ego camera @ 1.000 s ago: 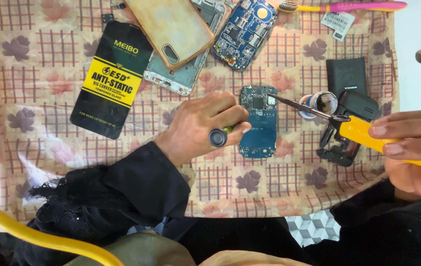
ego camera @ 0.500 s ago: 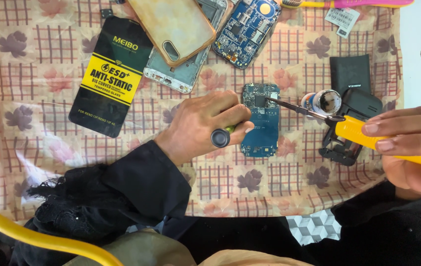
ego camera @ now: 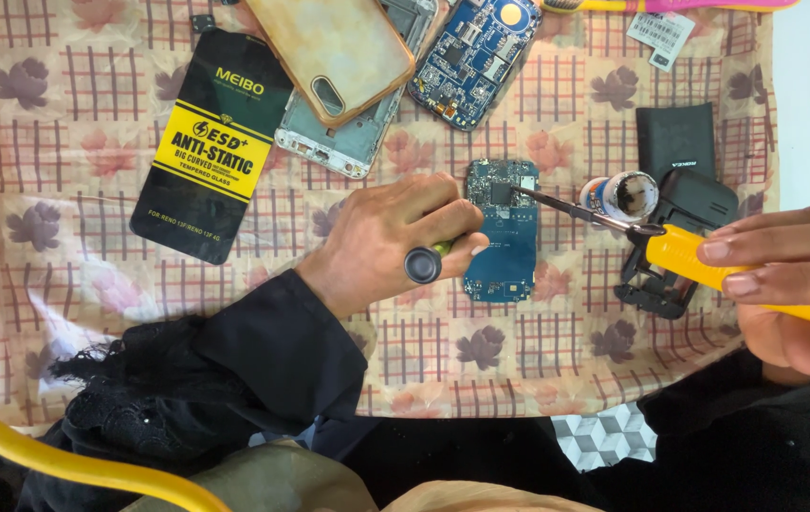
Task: The person uses a soldering iron to apply heat and solder to a small blue circuit board. They repeatedly dip the iron into a flux container and work on specific points on the board while holding it steady with their other hand.
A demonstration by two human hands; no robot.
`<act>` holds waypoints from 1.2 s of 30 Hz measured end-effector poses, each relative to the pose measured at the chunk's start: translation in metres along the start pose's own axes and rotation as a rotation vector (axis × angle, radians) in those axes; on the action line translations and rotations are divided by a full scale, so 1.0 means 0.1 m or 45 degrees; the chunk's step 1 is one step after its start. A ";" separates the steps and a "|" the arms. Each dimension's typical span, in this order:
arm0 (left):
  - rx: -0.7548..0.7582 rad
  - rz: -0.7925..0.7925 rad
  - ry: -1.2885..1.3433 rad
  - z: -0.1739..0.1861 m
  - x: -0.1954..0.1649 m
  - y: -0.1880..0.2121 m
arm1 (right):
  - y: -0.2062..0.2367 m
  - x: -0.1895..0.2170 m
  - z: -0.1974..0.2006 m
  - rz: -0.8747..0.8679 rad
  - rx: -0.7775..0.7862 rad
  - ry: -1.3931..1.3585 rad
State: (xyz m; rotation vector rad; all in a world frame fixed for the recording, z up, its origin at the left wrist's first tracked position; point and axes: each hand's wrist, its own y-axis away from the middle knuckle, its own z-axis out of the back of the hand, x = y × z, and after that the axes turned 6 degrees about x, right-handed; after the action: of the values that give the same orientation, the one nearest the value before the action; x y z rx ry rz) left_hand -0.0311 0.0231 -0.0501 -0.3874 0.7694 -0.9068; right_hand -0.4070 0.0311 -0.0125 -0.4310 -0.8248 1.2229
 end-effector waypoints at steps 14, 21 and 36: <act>0.014 0.009 -0.002 0.00 0.01 0.01 | 0.00 0.05 -0.04 -0.043 -0.030 0.022; 0.019 0.003 0.029 0.01 -0.01 0.02 | -0.05 0.11 -0.03 -0.032 -0.017 0.060; 0.031 0.022 0.022 0.04 -0.02 0.01 | -0.50 0.23 0.04 -0.119 0.217 0.010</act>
State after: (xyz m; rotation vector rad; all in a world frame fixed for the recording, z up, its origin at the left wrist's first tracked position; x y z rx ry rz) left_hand -0.0285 0.0249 -0.0473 -0.3515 0.7762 -0.9036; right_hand -0.3752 0.0364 0.0324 -0.2561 -0.7197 1.1926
